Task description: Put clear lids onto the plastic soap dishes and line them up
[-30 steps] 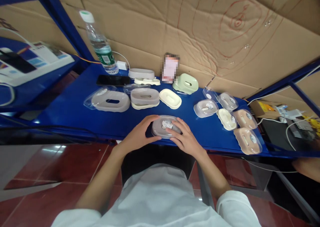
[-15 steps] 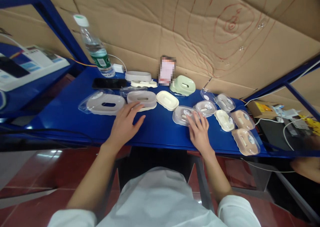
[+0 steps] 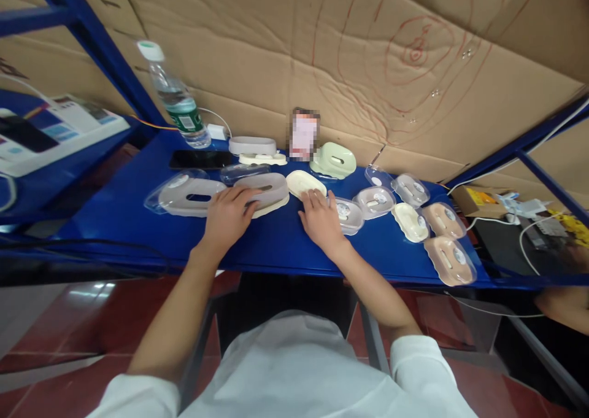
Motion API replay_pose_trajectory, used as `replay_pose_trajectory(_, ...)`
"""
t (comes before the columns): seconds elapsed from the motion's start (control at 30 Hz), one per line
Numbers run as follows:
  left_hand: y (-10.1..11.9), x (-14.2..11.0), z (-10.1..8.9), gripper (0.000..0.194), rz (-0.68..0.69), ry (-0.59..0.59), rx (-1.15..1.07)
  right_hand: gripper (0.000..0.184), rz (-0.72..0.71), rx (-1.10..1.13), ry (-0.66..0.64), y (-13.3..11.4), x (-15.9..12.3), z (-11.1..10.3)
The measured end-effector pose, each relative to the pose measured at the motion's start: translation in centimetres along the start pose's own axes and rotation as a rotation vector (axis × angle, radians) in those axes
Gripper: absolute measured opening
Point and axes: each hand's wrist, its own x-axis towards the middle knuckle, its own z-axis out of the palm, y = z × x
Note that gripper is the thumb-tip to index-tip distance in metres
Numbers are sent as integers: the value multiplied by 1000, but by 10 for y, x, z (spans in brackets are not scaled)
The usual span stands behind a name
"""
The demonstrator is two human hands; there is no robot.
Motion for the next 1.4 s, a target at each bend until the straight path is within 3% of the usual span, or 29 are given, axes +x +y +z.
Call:
replay_pose_trajectory(0.1, 5, -1, -4, 33, 11, 51, -119, 46, 138, -49, -61, -1, 27, 3)
replay_pose_trajectory(0.3, 16, -3, -15, 27, -32, 184, -313, 36, 102, -21, -17, 5, 42, -10)
replay_pose_trajectory(0.4, 26, -14, -26, 23, -63, 279, -308, 34, 68, 76, 82, 10, 16, -29)
replay_pose_trajectory(0.5, 43, -37, -39, 21, -24, 352, -271, 34, -67, 192, 171, 11, -36, -41)
replay_pose_trajectory(0.63, 66, -69, -37, 25, 137, 218, -228, 38, -281, 260, 129, 9, -105, -27)
replay_pose_trajectory(0.77, 82, -85, -19, 24, 252, 83, -187, 33, -336, 365, 187, 16, -134, 0)
replay_pose_trajectory(0.87, 91, -92, -16, 25, 270, 25, -139, 32, -257, 446, 273, 25, -142, 10)
replay_pose_trajectory(0.93, 96, -98, -18, 26, 276, 7, -103, 42, -201, 447, 287, 29, -144, 11)
replay_pose_trajectory(1.03, 103, -108, -20, 30, 299, -20, -72, 55, -214, 408, 212, 33, -141, 9)
replay_pose_trajectory(1.23, 108, -126, -1, 47, 294, -123, -106, 46, -204, 463, 75, 39, -128, 4)
replay_pose_trajectory(1.33, 100, -118, -1, 44, 318, -161, -170, 43, -188, 457, 89, 41, -128, 7)
replay_pose_trajectory(1.4, 86, -99, -5, 35, 313, -132, -216, 42, -156, 443, 130, 39, -130, 11)
